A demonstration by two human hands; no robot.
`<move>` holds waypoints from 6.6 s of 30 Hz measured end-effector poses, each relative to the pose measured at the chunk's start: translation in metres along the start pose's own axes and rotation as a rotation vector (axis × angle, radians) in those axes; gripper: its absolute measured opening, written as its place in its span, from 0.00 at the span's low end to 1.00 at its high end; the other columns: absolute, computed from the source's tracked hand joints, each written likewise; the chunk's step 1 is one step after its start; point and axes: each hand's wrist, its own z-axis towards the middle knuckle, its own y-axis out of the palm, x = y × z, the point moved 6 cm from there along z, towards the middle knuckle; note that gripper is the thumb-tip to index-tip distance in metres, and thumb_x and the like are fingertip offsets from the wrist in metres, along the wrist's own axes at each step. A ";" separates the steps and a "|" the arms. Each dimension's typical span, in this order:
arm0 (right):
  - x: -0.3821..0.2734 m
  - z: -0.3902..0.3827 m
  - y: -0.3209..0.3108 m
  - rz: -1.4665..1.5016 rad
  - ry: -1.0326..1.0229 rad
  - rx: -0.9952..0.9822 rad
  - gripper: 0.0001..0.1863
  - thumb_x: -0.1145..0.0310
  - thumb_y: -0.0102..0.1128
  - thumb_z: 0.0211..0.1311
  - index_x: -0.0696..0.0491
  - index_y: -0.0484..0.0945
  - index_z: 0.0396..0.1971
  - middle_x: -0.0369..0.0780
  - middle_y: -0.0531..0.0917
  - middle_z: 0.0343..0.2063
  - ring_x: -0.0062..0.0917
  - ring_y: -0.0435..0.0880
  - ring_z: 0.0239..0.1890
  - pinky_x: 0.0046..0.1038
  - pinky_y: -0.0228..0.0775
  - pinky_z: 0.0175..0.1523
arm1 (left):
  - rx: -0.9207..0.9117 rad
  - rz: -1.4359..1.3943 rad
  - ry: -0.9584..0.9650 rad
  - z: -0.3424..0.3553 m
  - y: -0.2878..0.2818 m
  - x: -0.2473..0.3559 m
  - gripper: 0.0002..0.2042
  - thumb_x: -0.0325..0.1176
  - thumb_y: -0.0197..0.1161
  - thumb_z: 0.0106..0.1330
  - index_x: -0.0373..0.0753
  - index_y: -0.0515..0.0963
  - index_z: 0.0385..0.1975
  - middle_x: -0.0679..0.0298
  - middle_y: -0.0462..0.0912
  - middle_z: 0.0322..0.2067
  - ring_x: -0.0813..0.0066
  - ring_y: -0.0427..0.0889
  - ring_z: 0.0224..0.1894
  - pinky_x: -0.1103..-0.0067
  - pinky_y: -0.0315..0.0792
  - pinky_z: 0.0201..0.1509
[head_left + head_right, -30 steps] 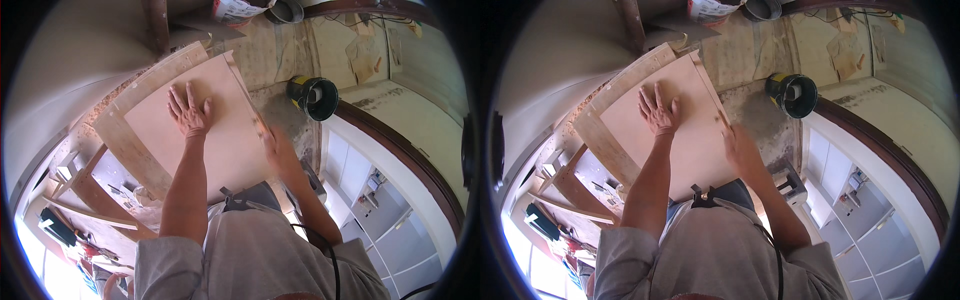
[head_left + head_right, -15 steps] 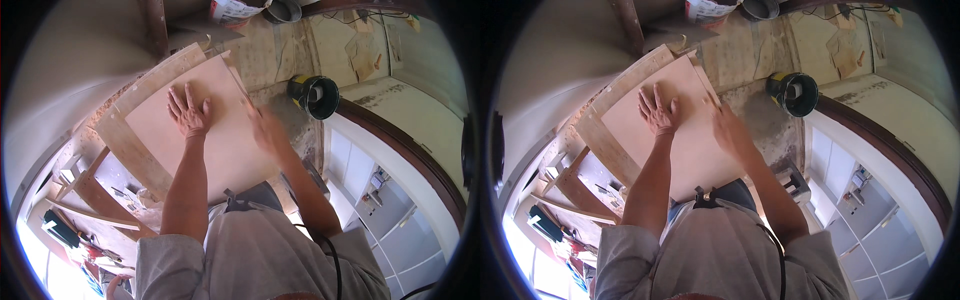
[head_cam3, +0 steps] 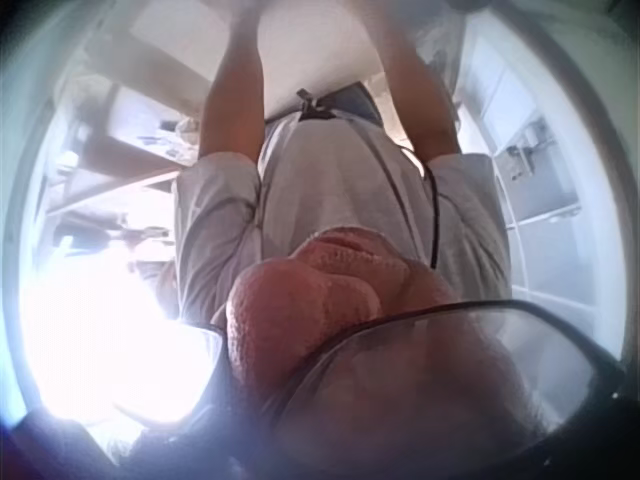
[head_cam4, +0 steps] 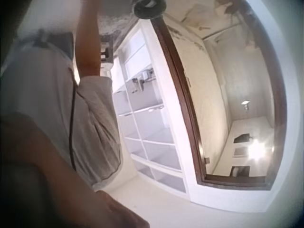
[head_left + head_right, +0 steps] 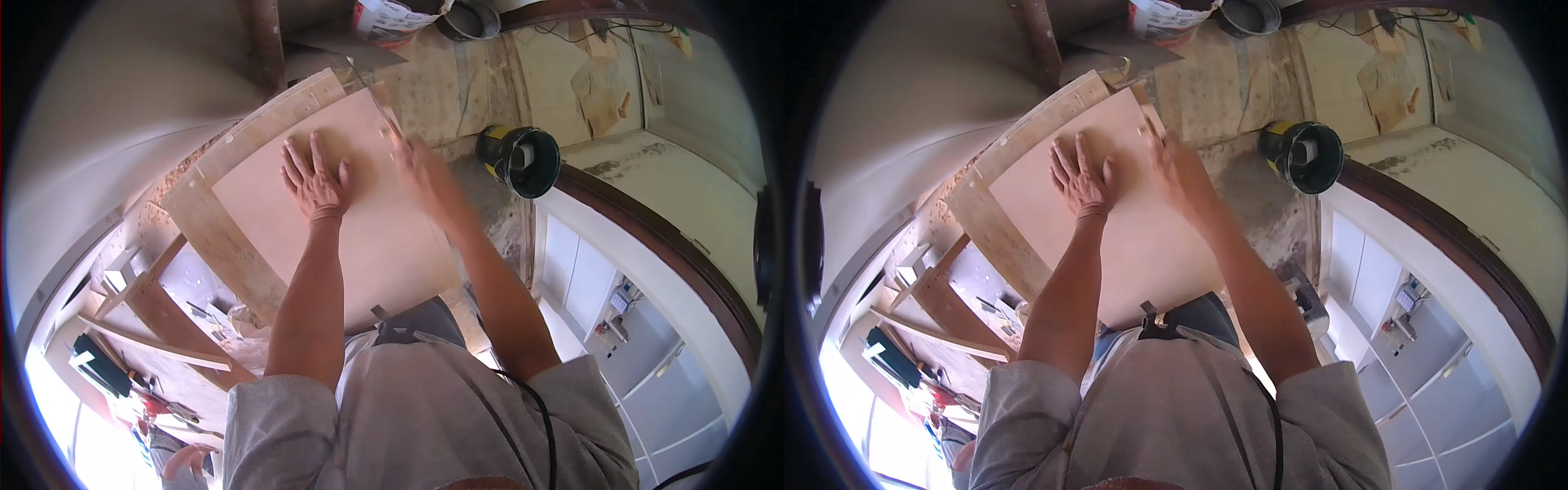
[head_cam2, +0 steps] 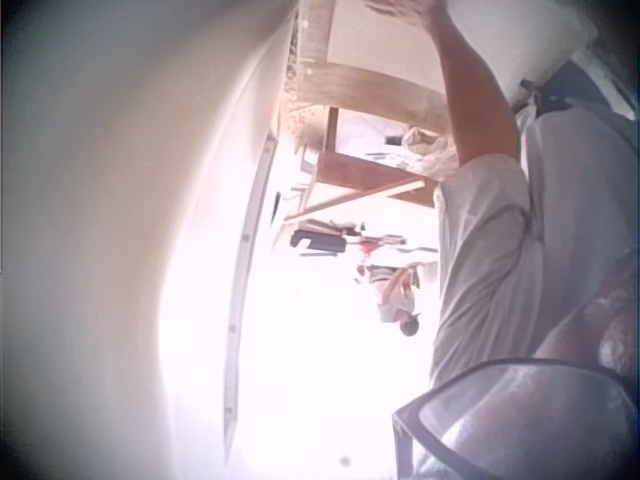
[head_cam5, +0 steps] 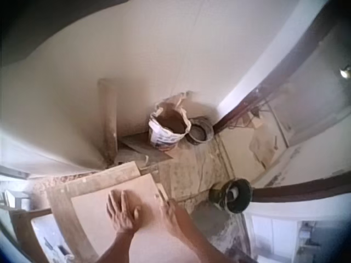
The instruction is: The person cuts a small piece of wood with a hand saw and later holds up pieces of wood at a workbench.
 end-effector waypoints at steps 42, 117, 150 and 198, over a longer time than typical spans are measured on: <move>0.019 -0.064 -0.002 -0.010 0.258 -0.066 0.13 0.63 0.48 0.75 0.58 0.75 0.43 0.57 0.80 0.34 0.55 0.82 0.38 0.52 0.74 0.40 | 0.051 -0.034 0.022 0.000 -0.002 -0.002 0.40 0.61 0.54 0.67 0.58 0.51 0.78 0.47 0.44 0.77 0.48 0.44 0.79 0.53 0.42 0.78; 0.010 0.026 0.001 -0.179 0.026 -0.017 0.13 0.64 0.51 0.72 0.59 0.74 0.45 0.57 0.81 0.34 0.54 0.83 0.32 0.46 0.77 0.37 | 0.009 0.013 0.012 0.003 0.001 0.009 0.40 0.63 0.52 0.68 0.57 0.50 0.78 0.49 0.40 0.78 0.51 0.39 0.80 0.55 0.38 0.79; 0.003 0.051 0.014 -0.241 0.011 -0.173 0.14 0.67 0.42 0.75 0.59 0.73 0.49 0.57 0.80 0.35 0.49 0.83 0.34 0.46 0.75 0.36 | 0.062 -0.012 0.034 0.001 0.003 0.004 0.40 0.64 0.52 0.68 0.58 0.51 0.77 0.49 0.44 0.77 0.48 0.44 0.79 0.53 0.42 0.77; 0.014 0.063 0.015 -0.466 -0.276 0.012 0.11 0.72 0.51 0.65 0.61 0.75 0.44 0.53 0.80 0.30 0.48 0.83 0.30 0.42 0.78 0.35 | 0.064 -0.029 0.066 0.008 0.000 0.021 0.40 0.64 0.52 0.68 0.58 0.52 0.77 0.49 0.44 0.77 0.48 0.44 0.79 0.52 0.44 0.77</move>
